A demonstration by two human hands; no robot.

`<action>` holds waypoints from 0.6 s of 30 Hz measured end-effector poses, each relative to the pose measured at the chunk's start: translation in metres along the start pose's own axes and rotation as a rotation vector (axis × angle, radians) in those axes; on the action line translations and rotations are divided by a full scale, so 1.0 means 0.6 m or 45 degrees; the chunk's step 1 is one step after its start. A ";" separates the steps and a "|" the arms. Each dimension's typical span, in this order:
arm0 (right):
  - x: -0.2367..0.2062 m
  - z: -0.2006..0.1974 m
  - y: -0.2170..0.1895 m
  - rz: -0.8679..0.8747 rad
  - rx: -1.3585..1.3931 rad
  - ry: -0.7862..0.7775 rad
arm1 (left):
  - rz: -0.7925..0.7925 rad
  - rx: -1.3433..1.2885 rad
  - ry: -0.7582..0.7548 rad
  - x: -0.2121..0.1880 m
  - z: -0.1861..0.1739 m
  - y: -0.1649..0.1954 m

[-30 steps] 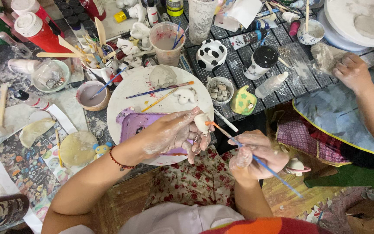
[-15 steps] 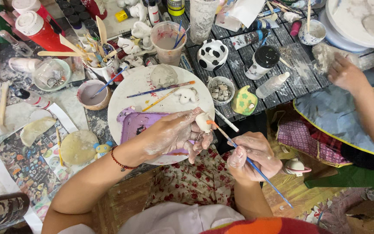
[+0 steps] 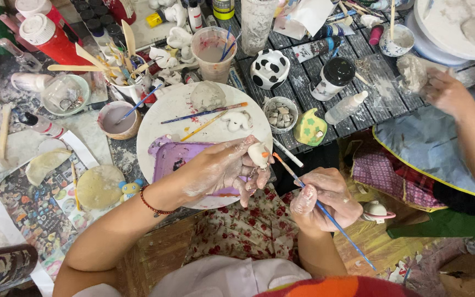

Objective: The person paints a small white ceramic figurine with orange paint using a fine brush. They repeatedly dip the brush into a purple paint palette and apply paint to the figurine's surface while holding it steady with the other hand.

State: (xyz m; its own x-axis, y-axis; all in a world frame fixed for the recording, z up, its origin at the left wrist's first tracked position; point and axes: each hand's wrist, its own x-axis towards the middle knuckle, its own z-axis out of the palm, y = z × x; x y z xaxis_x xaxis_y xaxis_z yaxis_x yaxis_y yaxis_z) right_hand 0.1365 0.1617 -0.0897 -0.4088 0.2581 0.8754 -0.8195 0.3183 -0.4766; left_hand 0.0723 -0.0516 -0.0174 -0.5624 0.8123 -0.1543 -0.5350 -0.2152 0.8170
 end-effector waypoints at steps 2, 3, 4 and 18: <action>0.000 -0.004 -0.008 0.038 -0.046 -0.071 | 0.002 0.038 0.031 -0.002 0.002 -0.002; -0.001 -0.004 -0.010 0.020 -0.045 -0.070 | 0.012 0.035 0.018 -0.004 0.003 -0.002; 0.000 -0.003 -0.010 0.002 -0.043 -0.071 | 0.024 0.031 0.005 -0.004 0.004 -0.002; 0.009 -0.006 -0.026 0.032 -0.017 -0.125 | 0.114 0.100 -0.033 -0.001 0.003 -0.009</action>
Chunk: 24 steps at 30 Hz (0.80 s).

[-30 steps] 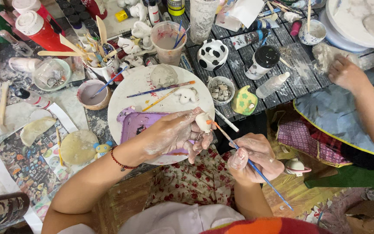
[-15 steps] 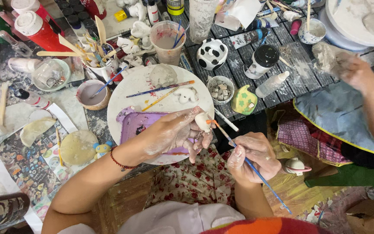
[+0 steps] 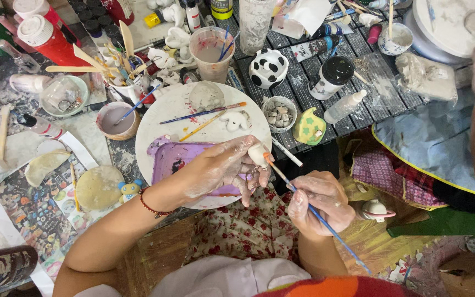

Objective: The person paints a small white ceramic figurine with orange paint using a fine brush. They repeatedly dip the brush into a purple paint palette and apply paint to the figurine's surface while holding it steady with the other hand.

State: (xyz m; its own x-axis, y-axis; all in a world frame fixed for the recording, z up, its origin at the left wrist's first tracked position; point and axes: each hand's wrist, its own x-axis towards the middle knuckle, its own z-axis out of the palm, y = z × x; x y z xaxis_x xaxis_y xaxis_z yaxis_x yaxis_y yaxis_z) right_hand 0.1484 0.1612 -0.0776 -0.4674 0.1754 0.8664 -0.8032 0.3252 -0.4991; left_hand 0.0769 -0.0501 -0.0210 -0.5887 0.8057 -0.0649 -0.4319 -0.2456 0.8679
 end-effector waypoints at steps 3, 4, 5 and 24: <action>-0.001 0.000 0.005 -0.007 0.041 0.062 | 0.019 0.037 0.005 0.001 -0.001 -0.002; -0.002 -0.002 0.007 -0.003 -0.027 0.040 | 0.022 0.059 0.006 0.000 -0.001 -0.002; -0.004 -0.004 0.008 0.000 -0.096 0.017 | 0.025 0.081 0.007 0.000 -0.002 -0.002; -0.005 -0.016 0.019 0.112 0.201 0.472 | 0.714 0.564 0.049 -0.007 0.000 -0.025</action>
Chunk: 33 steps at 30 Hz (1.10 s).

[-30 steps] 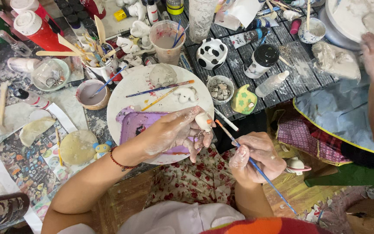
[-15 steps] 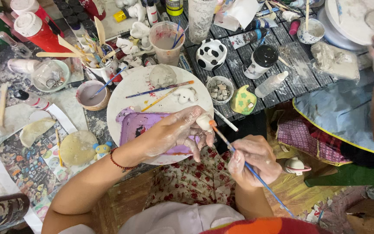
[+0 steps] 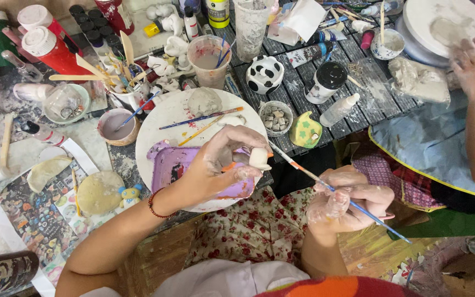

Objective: The person paints a small white ceramic figurine with orange paint using a fine brush. They repeatedly dip the brush into a purple paint palette and apply paint to the figurine's surface while holding it steady with the other hand.

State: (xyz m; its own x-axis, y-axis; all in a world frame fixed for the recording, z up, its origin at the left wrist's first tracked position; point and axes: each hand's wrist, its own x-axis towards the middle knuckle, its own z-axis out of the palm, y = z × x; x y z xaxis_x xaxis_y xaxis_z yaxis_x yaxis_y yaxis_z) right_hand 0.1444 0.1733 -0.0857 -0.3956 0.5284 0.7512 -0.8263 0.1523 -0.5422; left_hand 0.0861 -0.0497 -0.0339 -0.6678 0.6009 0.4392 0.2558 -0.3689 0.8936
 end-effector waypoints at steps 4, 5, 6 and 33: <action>0.002 0.004 -0.001 0.076 0.085 -0.056 | 0.182 0.330 0.067 0.001 -0.001 -0.007; 0.002 0.005 -0.002 0.117 0.109 -0.051 | 0.224 0.411 0.089 0.000 0.000 -0.007; 0.003 0.006 -0.003 0.125 0.119 -0.058 | 0.271 0.526 0.104 0.001 -0.001 -0.006; 0.008 -0.005 -0.037 0.314 0.225 -0.242 | 0.842 1.092 -0.271 0.005 -0.003 0.018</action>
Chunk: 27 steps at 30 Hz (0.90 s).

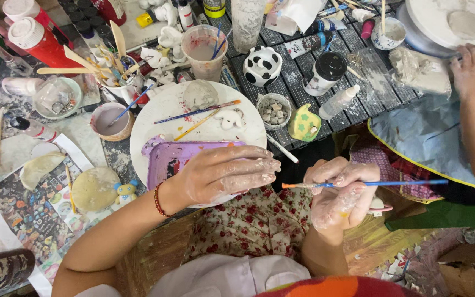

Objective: The person paints a small white ceramic figurine with orange paint using a fine brush. They repeatedly dip the brush into a purple paint palette and apply paint to the figurine's surface while holding it steady with the other hand.

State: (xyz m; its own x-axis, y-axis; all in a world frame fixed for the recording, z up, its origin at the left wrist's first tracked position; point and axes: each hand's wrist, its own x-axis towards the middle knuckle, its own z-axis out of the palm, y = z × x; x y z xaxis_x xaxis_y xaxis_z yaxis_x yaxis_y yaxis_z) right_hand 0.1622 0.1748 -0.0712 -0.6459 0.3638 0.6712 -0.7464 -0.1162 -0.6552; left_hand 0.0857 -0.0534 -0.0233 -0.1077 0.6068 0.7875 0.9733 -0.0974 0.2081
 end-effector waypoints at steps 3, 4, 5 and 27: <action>-0.003 0.001 -0.001 -0.005 -0.026 -0.010 | 0.015 0.026 -0.036 0.000 0.001 0.005; -0.004 0.002 -0.001 -0.020 -0.020 -0.025 | 0.017 0.014 -0.055 -0.001 -0.002 0.005; -0.004 0.002 -0.001 -0.036 -0.014 -0.040 | 0.021 0.003 -0.074 -0.001 -0.004 0.006; -0.008 0.000 -0.006 0.101 -0.059 -0.121 | 0.144 0.150 -0.154 0.009 0.001 0.015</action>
State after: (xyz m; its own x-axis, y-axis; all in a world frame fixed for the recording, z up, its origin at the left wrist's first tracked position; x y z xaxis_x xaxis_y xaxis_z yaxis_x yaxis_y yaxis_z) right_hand 0.1679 0.1733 -0.0720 -0.7163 0.2656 0.6453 -0.6858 -0.0972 -0.7213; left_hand 0.0938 -0.0504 -0.0173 0.0220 0.6885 0.7249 0.9955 -0.0817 0.0474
